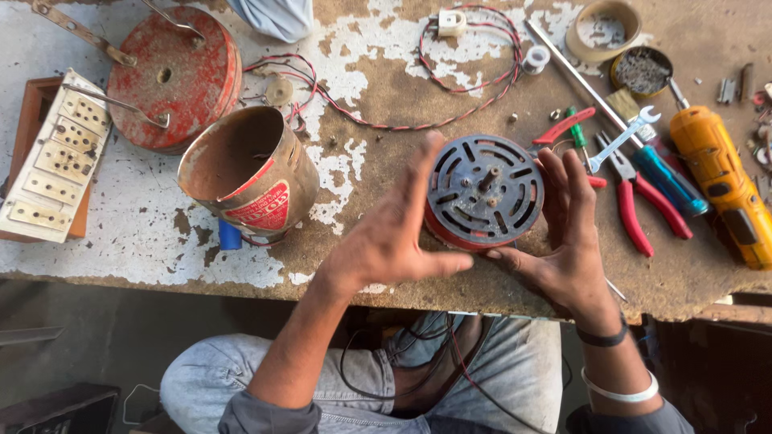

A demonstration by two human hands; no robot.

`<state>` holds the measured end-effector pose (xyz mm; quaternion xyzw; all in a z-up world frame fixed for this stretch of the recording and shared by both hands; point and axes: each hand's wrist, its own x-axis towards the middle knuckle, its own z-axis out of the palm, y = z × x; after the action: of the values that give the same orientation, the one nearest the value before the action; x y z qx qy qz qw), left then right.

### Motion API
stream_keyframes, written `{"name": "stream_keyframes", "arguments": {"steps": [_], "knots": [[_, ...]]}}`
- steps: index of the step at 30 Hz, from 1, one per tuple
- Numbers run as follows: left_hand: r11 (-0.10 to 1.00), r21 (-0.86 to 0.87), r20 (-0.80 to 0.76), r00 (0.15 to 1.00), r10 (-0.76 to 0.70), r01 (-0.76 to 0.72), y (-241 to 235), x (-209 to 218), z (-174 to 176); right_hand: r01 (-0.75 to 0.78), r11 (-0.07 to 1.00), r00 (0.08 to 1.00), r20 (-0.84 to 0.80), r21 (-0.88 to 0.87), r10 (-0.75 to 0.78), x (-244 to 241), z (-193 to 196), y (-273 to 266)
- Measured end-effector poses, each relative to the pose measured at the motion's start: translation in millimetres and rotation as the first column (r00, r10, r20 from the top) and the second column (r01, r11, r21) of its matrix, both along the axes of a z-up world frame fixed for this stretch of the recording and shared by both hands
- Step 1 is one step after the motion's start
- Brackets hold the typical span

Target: The person disassembles a small red cylindrical motor, removes screws from a metal plate, and uses pliers to strip and adjust wires on the stator. They then reassemble the motor components and wrap the stator windings with tape.

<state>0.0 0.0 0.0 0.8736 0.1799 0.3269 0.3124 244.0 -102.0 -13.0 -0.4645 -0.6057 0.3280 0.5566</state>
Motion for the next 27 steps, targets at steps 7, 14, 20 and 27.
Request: {"name": "stream_keyframes", "arguments": {"steps": [7, 14, 20, 27], "knots": [[0.992, 0.042, -0.051, 0.991, 0.12, -0.118, 6.2, 34.2, 5.5, 0.065, 0.995, 0.99, 0.124, 0.071, -0.073, -5.8, -9.1, -6.5], [0.972, 0.071, -0.052, 0.972, 0.229, -0.225, -4.7, 32.4, 11.5, 0.007, 0.996, 0.993, 0.114, 0.085, -0.017, -2.7, 1.5, -5.6], [0.939, 0.056, -0.097, 0.934, 0.344, -0.34, -18.3, 32.2, 19.4, 0.176, 0.982, 0.978, 0.098, 0.072, -0.182, 8.4, -5.7, -12.5], [0.926, 0.082, -0.114, 0.92, 0.376, -0.368, -16.7, 35.4, 19.6, 0.496, 0.853, 0.704, 0.501, 0.16, -0.503, 77.9, 33.6, -18.9]]}}
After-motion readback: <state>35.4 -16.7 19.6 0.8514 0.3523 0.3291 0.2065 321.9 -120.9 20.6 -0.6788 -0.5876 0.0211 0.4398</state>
